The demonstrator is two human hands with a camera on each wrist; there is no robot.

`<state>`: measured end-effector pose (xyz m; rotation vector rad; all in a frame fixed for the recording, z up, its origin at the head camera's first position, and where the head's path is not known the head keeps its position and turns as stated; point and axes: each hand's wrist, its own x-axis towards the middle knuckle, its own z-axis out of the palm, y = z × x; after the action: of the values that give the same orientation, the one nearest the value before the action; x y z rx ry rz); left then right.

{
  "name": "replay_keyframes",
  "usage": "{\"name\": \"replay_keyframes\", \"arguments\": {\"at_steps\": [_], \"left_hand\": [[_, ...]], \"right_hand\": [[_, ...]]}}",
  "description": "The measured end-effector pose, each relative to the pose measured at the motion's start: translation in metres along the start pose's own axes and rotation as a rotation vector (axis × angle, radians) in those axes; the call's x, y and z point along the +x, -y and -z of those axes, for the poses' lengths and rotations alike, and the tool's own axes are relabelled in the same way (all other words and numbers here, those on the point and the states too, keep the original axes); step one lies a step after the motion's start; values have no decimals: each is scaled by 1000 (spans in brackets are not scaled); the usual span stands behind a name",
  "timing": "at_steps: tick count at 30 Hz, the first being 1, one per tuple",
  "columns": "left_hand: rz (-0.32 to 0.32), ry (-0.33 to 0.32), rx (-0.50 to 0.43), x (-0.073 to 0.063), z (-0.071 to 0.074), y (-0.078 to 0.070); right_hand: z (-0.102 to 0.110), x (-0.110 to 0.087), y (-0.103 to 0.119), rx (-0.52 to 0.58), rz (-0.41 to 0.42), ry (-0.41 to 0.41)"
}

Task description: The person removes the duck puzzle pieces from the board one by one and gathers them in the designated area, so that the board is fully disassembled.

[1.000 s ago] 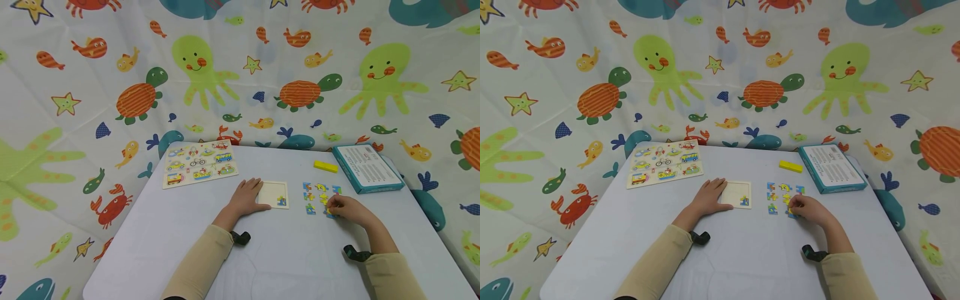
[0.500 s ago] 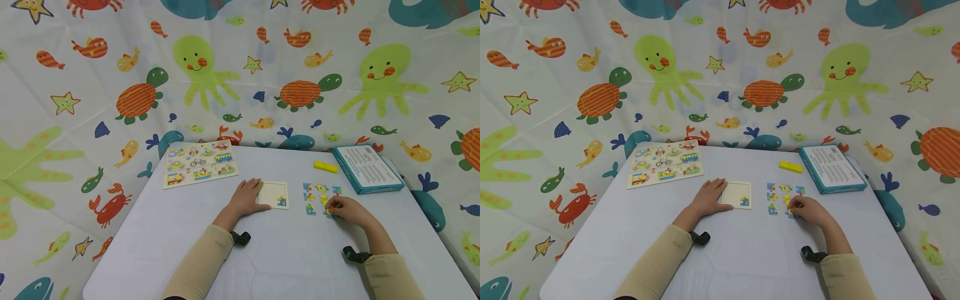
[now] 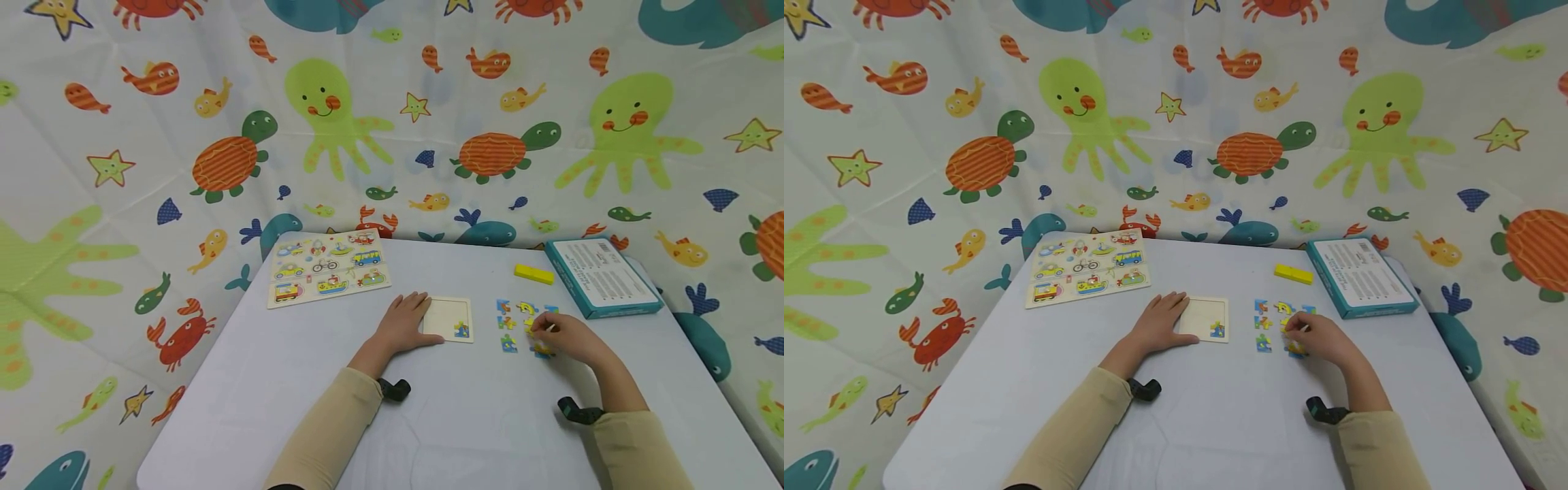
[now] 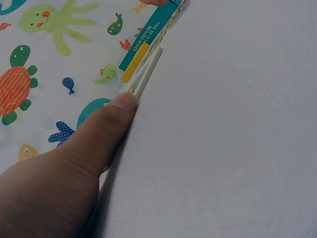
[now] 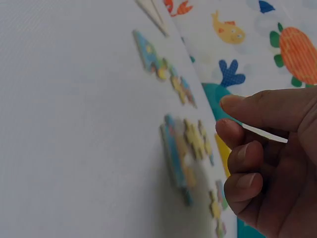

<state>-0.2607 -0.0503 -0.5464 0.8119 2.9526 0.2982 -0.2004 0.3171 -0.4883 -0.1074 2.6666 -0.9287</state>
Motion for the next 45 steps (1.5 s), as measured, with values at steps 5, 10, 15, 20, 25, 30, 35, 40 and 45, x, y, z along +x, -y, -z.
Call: {"name": "replay_keyframes", "arguments": {"at_steps": [5, 10, 15, 20, 25, 30, 35, 40, 45], "left_hand": [[2, -1, 2, 0, 1, 0], [8, 2, -19, 0, 2, -1], [3, -1, -24, 0, 4, -1], [4, -6, -31, -1, 5, 0], [11, -1, -33, -1, 4, 0], [12, 3, -38, -1, 2, 1], [9, 0, -33, 0, 1, 1], [9, 3, -30, 1, -1, 2], [10, 5, -22, 1, -1, 1]], "right_hand": [[4, 11, 19, -5, 12, 15], [1, 23, 39, 14, 49, 30], [-4, 31, 57, 36, 81, 43], [-11, 40, 73, 57, 125, 52], [-21, 50, 83, 75, 134, 80], [-32, 62, 91, 99, 146, 106], [-43, 71, 97, 111, 151, 132], [-52, 78, 99, 103, 133, 151], [-59, 85, 97, 80, 127, 159]]}}
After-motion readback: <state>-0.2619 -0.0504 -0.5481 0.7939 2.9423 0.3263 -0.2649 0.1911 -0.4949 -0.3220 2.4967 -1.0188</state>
